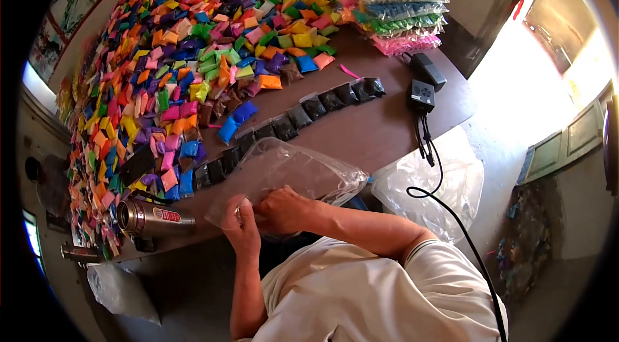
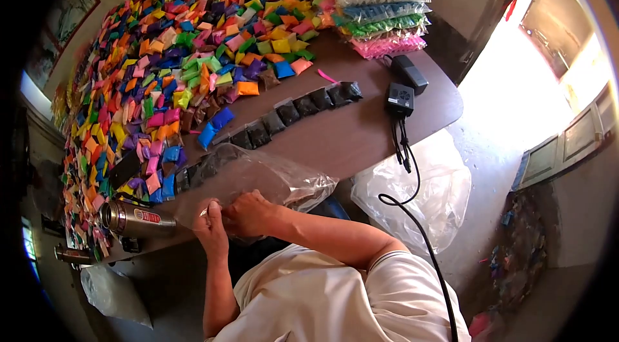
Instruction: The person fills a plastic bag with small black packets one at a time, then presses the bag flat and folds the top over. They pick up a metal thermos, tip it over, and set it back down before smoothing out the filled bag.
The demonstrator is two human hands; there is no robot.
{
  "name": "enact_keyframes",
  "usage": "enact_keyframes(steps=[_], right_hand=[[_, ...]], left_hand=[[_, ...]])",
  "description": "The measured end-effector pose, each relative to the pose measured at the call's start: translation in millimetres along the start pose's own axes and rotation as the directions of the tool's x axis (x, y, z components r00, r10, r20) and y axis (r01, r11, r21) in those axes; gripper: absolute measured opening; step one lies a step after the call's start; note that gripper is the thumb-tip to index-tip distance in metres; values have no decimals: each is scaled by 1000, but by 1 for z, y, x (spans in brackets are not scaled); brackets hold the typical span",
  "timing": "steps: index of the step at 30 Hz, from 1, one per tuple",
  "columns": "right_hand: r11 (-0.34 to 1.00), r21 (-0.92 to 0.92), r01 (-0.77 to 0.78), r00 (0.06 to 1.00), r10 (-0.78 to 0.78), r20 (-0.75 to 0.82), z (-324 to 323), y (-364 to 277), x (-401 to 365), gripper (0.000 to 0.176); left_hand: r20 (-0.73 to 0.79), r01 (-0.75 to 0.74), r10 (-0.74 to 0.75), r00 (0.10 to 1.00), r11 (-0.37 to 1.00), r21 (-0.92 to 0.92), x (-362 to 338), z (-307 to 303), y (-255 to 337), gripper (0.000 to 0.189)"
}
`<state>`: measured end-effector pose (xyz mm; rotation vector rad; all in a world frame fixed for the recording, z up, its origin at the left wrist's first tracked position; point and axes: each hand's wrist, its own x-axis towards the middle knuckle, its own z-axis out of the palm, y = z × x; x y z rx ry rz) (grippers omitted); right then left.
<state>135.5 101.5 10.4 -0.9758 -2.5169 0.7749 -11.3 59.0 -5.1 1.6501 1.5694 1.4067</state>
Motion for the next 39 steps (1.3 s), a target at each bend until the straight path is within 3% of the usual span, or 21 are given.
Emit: enact_keyframes(steps=[3,5,8,9,10,11,13,14,15,16,17,19,20,22,23,25,29,31,34,39], right_hand=[[997,-73,31,994,-38,-99,2,-3,-1,26],[987,-111,114,992,-106,69,3,-3,-8,21],[971,-27,239,964,-233,131,-56,-39,-39,15],[971,-31,238,964,-232,133,-69,-43,-50,15],[897,263,356,933,-356,-49,-81,-45,-61,14],[717,502,483,875,-410,-257,-90,-43,-72,14],[759,546,354,910,-144,-389,-106,-29,-91,17],[810,544,219,870,91,-485,-112,-27,-99,15],[864,442,241,646,197,-737,-92,-4,-93,14],[915,398,63,475,323,-818,-98,2,-88,13],[931,364,-9,332,346,-877,-93,27,-80,14],[878,478,38,173,465,-868,-97,57,-72,14],[879,474,42,173,461,-870,-101,71,-68,14],[868,489,-88,-65,485,-872,-106,101,-61,13],[868,489,-88,-60,485,-872,-106,122,-58,13],[817,324,-477,-149,288,-946,-104,164,-51,22],[684,434,-586,-198,398,-896,-103,197,-39,28],[564,506,-652,-275,445,-852,-106,213,-33,30],[540,504,-675,-293,430,-854,-116,228,-32,32],[427,567,-704,-228,620,-751,-121,235,-34,31]], left_hand=[[-10,-79,80,997,995,60,5,-1,0,21],[-10,33,-33,999,999,8,-1,-3,-3,23],[-45,90,-94,995,992,-84,-5,-8,-7,25],[-24,85,-86,996,996,-36,-4,-13,-5,28],[-25,84,-85,996,996,-39,-4,-16,-7,28],[-31,85,-87,996,994,-62,-5,-19,-10,29],[-41,85,-88,995,994,-65,-4,-22,-14,31],[-43,84,-87,995,994,-67,-5,-23,-12,31],[-45,103,-107,993,991,-80,-6,-23,-9,30],[-47,120,-125,991,989,-91,-6,-24,-7,30],[-49,117,-122,991,989,-91,-7,-25,-5,30],[-20,97,-98,995,993,-65,-6,-27,-2,29],[-24,92,-94,995,994,-67,-4,-26,-2,29],[-70,90,-100,993,987,-131,-5,-25,-4,28],[-73,93,-103,992,987,-131,-5,-25,-4,28],[-64,127,-139,988,980,-154,-3,-27,0,25],[-60,132,-143,988,978,-162,-2,-29,3,24],[-66,155,-167,984,975,-160,-2,-31,2,24],[-75,156,-167,983,978,-140,-3,-32,2,25],[-67,170,-182,981,974,-148,-5,-32,0,25]])
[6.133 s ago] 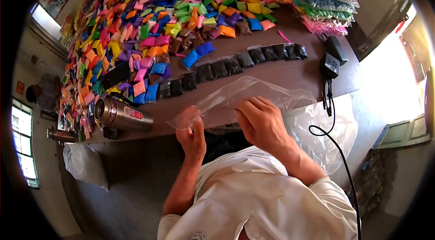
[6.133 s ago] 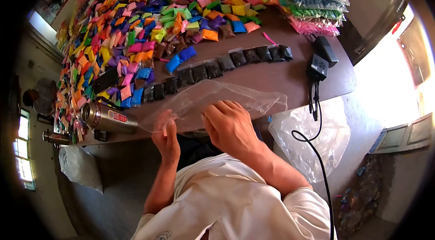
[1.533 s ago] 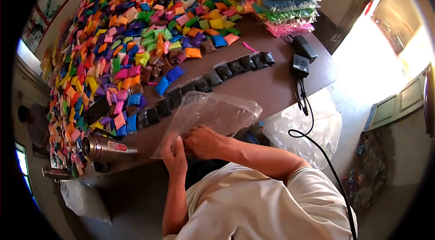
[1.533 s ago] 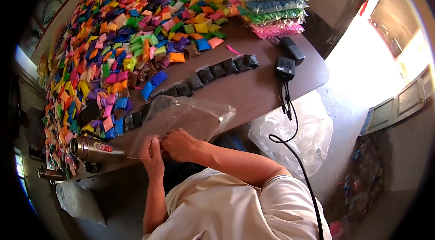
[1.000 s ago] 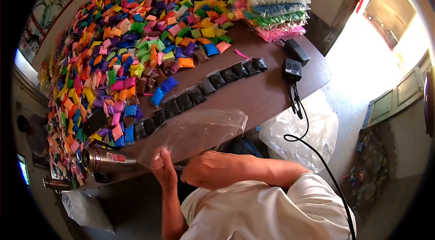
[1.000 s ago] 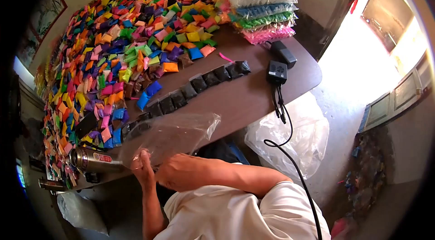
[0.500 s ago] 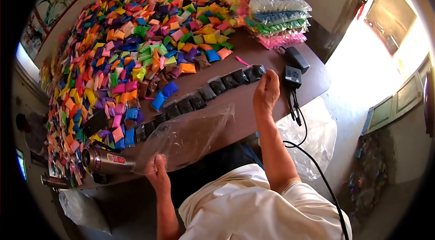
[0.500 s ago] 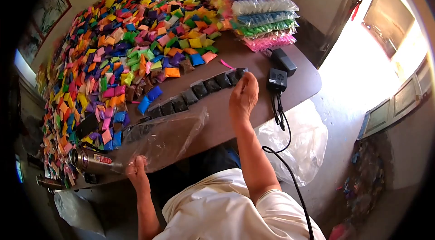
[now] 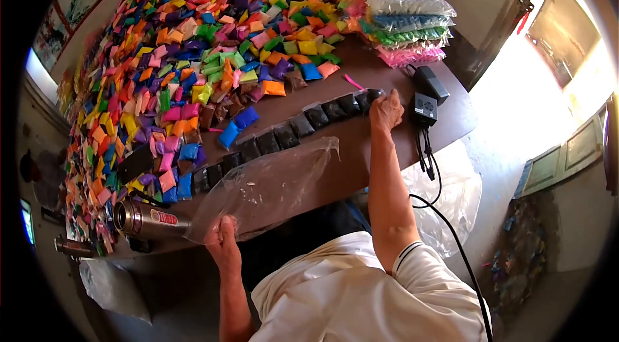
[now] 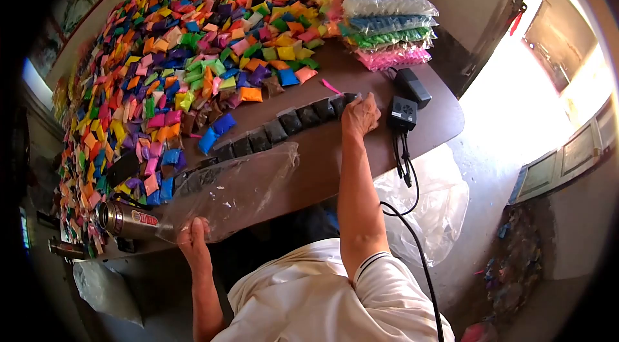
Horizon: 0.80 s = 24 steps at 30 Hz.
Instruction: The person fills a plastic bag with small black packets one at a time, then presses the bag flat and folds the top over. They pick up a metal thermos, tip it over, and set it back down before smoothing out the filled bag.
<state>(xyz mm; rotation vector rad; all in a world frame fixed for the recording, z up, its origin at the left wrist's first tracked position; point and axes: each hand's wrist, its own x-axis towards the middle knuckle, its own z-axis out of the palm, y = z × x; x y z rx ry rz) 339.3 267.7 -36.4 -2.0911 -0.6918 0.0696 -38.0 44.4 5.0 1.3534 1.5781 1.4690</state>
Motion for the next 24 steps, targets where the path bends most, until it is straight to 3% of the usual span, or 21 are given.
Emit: enact_keyframes(steps=[2,5,12,14,15,18,22,24], right_hand=[[983,-132,129,991,-133,-20,7,9,-3,27],[972,-174,161,986,-150,71,8,17,5,36],[962,-251,111,982,-67,177,-9,9,22,39],[997,80,-5,986,-8,168,-9,19,34,36],[997,79,-4,985,-9,170,-6,24,39,36],[858,491,-151,973,41,227,-3,30,43,28],[861,492,-125,964,-11,264,-3,24,34,28],[800,566,-202,939,-5,343,-5,19,28,29]], left_hand=[[-13,6,-6,1000,1000,-4,-1,0,1,25],[-35,28,-27,999,1000,7,-1,1,4,25],[11,2,-1,1000,999,-37,-1,1,1,25],[23,6,-4,1000,999,-54,-2,1,3,25],[24,7,-5,1000,999,-44,-2,2,5,25],[26,-4,5,1000,999,-39,-2,4,5,26],[45,-10,11,999,1000,-21,-1,4,8,26],[42,-7,8,999,999,-32,-1,4,6,25]])
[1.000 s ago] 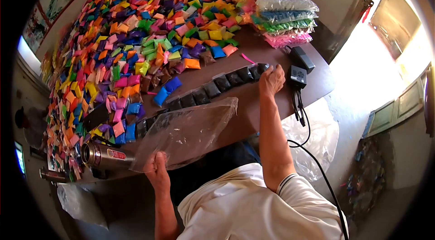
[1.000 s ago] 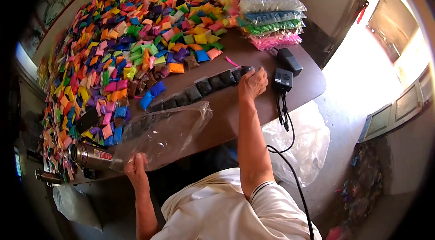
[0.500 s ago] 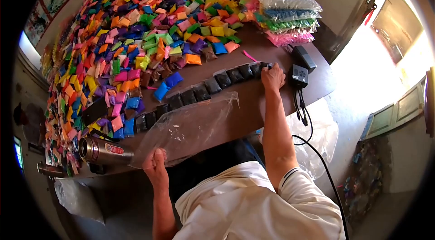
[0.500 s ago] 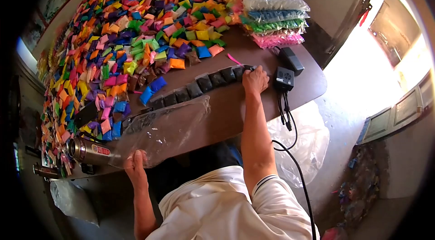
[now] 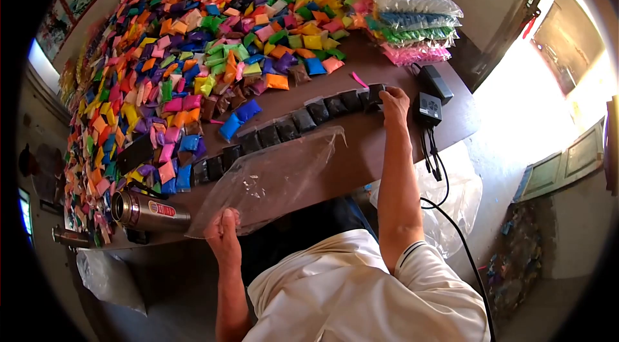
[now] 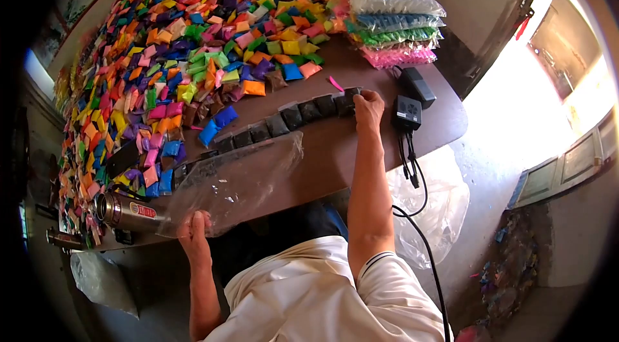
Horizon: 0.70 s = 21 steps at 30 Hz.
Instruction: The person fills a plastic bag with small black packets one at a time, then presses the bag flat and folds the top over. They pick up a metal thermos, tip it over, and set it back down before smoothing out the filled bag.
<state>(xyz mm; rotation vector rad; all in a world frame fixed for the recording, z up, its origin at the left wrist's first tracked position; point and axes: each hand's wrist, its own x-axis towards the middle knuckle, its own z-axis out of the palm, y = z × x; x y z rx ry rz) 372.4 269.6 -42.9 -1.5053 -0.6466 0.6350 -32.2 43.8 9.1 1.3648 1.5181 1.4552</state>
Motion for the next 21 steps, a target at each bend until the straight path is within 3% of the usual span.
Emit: enact_keyframes(steps=[4,6,7,10,15,19,21], right_hand=[[976,-144,165,983,-151,103,7,9,-5,30],[868,-453,204,971,-239,-21,9,12,-5,33],[868,-452,205,971,-240,-21,10,13,-4,33],[854,-487,183,975,-221,-22,12,6,-9,39],[704,-684,189,981,-172,95,18,-13,-23,50],[707,-687,167,986,-116,120,19,-18,-20,52],[738,-662,132,984,-15,178,14,-21,-19,52]], left_hand=[[-36,39,-40,999,999,-32,-3,1,-3,25],[-39,40,-42,998,999,-32,-4,2,-1,25],[-43,40,-42,998,999,-35,-3,3,1,25],[-24,38,-38,999,999,-6,-3,1,4,25],[-6,32,-32,999,999,-19,-2,0,4,25],[-25,32,-32,999,999,-2,-2,1,6,26],[-18,46,-46,999,999,-17,-3,0,4,26]])
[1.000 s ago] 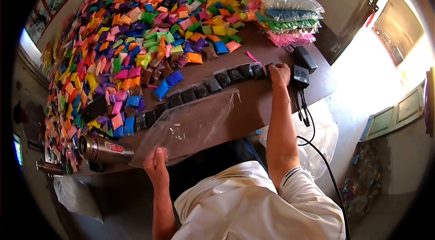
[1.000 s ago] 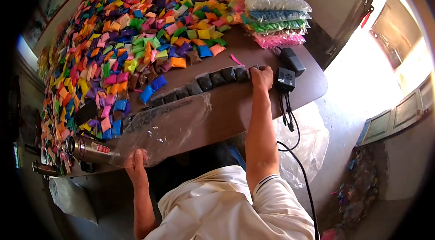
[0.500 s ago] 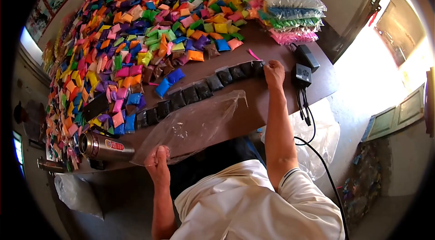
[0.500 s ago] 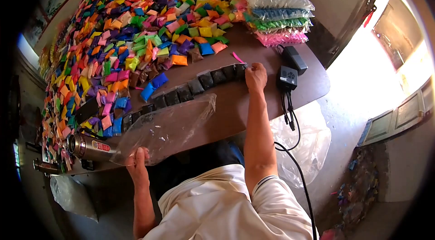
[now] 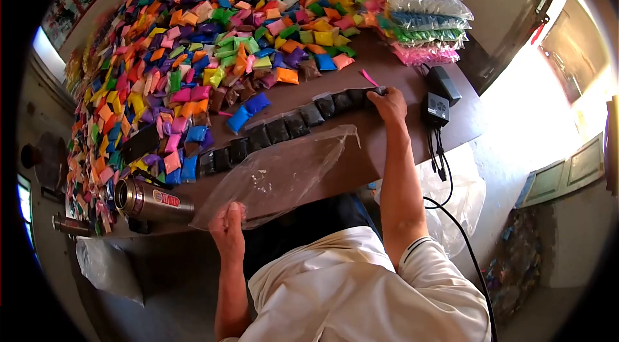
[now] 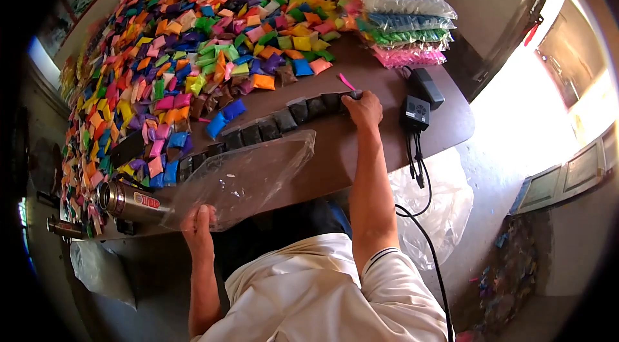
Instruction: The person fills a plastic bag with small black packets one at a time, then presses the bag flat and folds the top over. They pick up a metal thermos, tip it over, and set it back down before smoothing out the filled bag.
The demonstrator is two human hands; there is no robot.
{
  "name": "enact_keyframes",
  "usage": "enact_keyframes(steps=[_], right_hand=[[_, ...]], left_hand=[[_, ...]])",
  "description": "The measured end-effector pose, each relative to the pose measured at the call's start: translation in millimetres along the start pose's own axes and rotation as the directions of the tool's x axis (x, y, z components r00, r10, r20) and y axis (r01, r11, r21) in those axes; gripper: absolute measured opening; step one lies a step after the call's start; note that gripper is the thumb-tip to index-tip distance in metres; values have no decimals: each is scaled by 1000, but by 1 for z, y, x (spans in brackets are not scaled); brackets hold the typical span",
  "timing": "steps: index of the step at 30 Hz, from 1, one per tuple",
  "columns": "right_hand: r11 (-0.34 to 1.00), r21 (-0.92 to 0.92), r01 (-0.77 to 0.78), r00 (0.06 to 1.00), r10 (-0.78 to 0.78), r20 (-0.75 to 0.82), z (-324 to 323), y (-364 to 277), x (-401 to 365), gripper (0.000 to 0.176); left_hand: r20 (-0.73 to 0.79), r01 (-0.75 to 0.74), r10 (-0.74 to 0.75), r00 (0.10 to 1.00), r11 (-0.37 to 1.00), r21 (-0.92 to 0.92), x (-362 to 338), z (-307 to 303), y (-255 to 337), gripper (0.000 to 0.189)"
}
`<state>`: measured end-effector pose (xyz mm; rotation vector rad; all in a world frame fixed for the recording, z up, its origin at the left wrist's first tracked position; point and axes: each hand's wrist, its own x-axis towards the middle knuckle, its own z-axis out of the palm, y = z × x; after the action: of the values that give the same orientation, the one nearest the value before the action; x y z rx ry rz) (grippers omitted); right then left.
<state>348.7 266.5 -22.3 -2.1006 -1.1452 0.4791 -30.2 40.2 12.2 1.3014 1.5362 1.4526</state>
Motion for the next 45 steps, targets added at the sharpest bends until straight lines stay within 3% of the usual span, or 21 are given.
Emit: enact_keyframes(steps=[6,8,9,10,11,12,13,16,19,22,24,26,28,29,30,32,33,36,40,42,45], right_hand=[[999,44,-15,993,20,-119,9,17,0,57],[996,69,55,974,-39,-223,10,22,-13,59],[965,221,140,974,-94,-207,13,31,-11,52],[824,549,140,989,-89,-119,11,31,-21,42],[672,721,166,986,-102,-132,15,38,-24,32],[665,746,-25,996,82,-39,-12,9,-53,23],[552,833,-27,997,69,-14,-22,2,-68,26],[271,962,19,999,-36,-10,-53,-6,-98,31],[149,988,36,970,-243,2,-90,-23,-133,42],[172,980,105,900,-435,-21,-98,-34,-170,51],[227,971,80,836,-545,59,-94,-53,-201,58],[315,949,-16,785,-584,207,-86,-69,-229,48],[465,880,98,729,-635,254,-67,-78,-239,47],[556,779,290,705,-675,219,-54,-76,-239,46],[553,782,288,703,-677,219,-47,-83,-241,46],[532,588,610,637,-770,35,-33,-95,-246,45],[610,609,507,689,-712,139,-27,-96,-248,44],[630,595,499,653,-725,220,-13,-92,-246,42],[658,474,584,569,-749,339,-20,-85,-243,42],[633,393,667,535,-774,338,-24,-84,-239,42],[602,285,746,493,-786,373,-23,-85,-236,41]], left_hand=[[23,35,-35,999,999,-15,2,0,-5,26],[13,60,-60,998,998,-16,0,-3,-7,26],[3,59,-59,998,998,-30,-1,1,-5,27],[-3,57,-57,998,997,-44,-1,4,-4,28],[-8,77,-78,997,994,-76,-1,5,-4,29],[-22,83,-84,996,994,-73,0,4,-4,29],[22,67,-65,998,995,-79,0,3,-4,28],[71,52,-46,996,995,-85,1,2,-3,28],[72,52,-46,996,995,-81,0,5,-3,30],[62,35,-29,998,994,-101,-1,11,-8,31],[60,18,-11,998,993,-118,-2,16,-9,31],[48,10,-3,999,989,-148,-2,22,-8,30],[45,-4,10,999,991,-132,-2,25,-4,30],[51,-21,28,998,991,-135,-1,26,-4,30],[57,-40,48,997,990,-138,0,27,-4,30],[63,-28,35,997,994,-104,0,27,-2,30],[72,-16,22,997,997,-74,0,27,-1,30],[94,-12,22,995,995,-101,-1,26,-7,29],[173,-28,36,984,999,-46,0,20,-8,29],[185,67,-68,980,998,10,-2,18,-5,28],[144,25,-14,989,997,-74,-1,23,0,28]])
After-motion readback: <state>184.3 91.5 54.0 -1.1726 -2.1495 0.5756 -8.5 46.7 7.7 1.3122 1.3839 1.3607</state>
